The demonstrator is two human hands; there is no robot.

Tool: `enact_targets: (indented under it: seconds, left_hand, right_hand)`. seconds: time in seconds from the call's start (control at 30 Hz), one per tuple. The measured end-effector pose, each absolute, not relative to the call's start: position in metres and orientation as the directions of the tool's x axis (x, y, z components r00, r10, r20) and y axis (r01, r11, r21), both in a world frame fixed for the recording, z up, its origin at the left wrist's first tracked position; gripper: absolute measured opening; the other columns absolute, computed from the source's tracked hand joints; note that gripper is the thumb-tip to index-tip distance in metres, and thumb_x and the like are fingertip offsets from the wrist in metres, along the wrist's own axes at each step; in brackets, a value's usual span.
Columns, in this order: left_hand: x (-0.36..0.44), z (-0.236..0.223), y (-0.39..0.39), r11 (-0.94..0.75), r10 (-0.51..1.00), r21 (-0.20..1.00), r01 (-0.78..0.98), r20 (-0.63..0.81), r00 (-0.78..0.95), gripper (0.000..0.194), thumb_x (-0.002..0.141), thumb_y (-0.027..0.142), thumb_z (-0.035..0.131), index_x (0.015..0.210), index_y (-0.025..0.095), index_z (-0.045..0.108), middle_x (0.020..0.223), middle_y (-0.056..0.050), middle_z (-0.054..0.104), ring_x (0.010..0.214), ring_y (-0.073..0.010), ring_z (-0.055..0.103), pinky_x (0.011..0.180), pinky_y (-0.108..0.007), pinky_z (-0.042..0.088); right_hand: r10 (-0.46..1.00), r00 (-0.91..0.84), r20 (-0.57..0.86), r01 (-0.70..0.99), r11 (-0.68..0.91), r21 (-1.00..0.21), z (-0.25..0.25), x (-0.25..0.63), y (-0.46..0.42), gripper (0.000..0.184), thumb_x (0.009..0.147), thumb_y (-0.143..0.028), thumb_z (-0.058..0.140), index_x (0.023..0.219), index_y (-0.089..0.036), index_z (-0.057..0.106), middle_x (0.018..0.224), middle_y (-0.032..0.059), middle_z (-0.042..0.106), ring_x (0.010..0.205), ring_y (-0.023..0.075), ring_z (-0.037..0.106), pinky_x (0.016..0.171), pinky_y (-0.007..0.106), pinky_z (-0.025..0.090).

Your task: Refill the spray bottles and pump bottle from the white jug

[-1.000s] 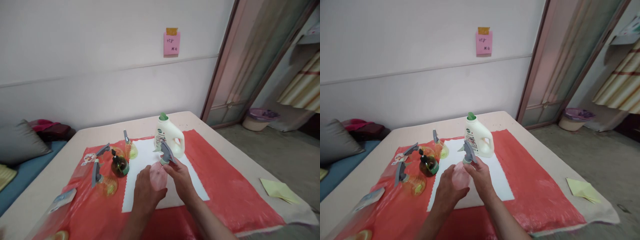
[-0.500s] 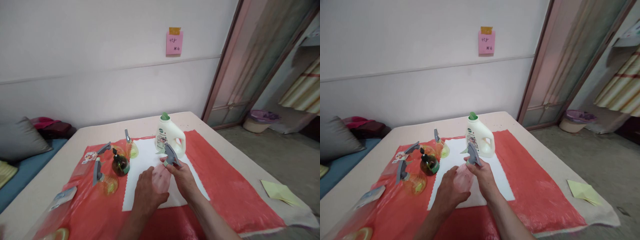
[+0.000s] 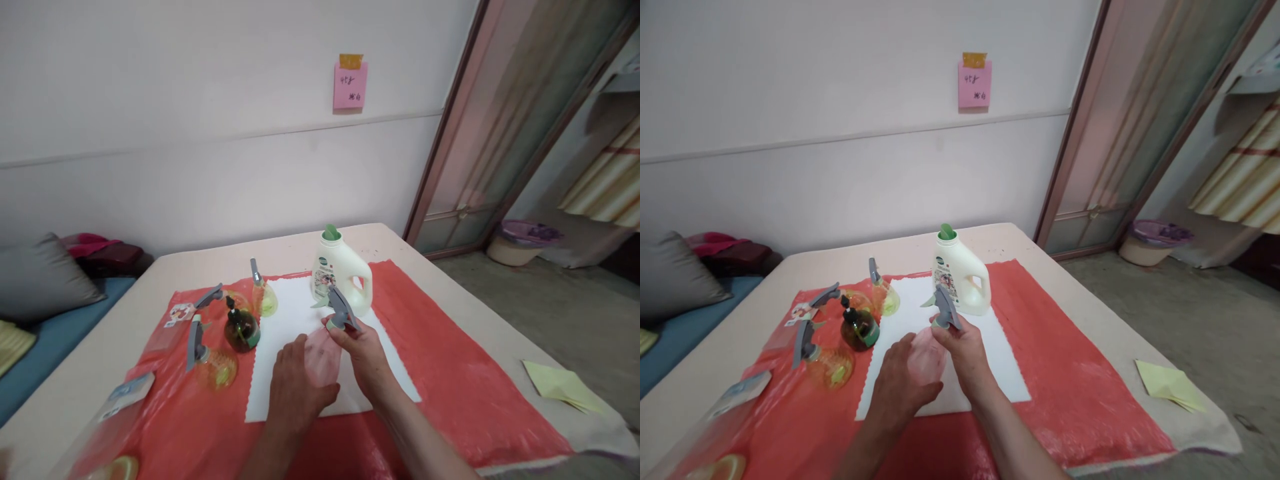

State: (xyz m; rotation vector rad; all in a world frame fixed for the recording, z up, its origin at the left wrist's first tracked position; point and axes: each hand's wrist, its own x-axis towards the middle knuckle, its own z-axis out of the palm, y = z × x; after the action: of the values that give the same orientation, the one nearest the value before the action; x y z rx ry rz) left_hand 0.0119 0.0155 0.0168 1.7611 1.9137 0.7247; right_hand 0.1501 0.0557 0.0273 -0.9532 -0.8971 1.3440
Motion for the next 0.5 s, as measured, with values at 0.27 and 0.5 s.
enact_targets:
  seconds: [0.27, 0.5]
  left_hand:
    - [0.0128, 0.0127, 0.0159, 0.025, 0.993, 0.524, 0.852, 0.084, -0.08, 0.08, 0.061, 0.024, 0.074, 0.136, 0.021, 0.044, 0.128, -0.012, 0.061, 0.123, -0.033, 0.053, 0.11, -0.044, 0.036]
    - [0.0104, 0.014, 0.017, 0.032, 0.997, 0.513, 0.858, 0.038, -0.06, 0.079, 0.064, 0.027, 0.071, 0.137, 0.017, 0.043, 0.13, -0.015, 0.06, 0.126, -0.0353, 0.052, 0.111, -0.046, 0.034]
  right_hand:
    - [0.991, 0.117, -0.062, -0.368, -0.014, -0.93, 0.0241, 0.1443, 0.0536, 0.033, 0.067, -0.046, 0.086, 0.087, -0.021, 0.075, 0.09, 0.0031, 0.073, 0.092, 0.0237, 0.062, 0.091, 0.038, 0.044]
    - [0.989, 0.117, -0.09, -0.389, -0.037, -0.92, 0.0245, 0.1419, 0.0535, 0.034, 0.066, -0.046, 0.086, 0.086, -0.02, 0.075, 0.088, 0.0027, 0.073, 0.09, 0.0228, 0.061, 0.09, 0.037, 0.044]
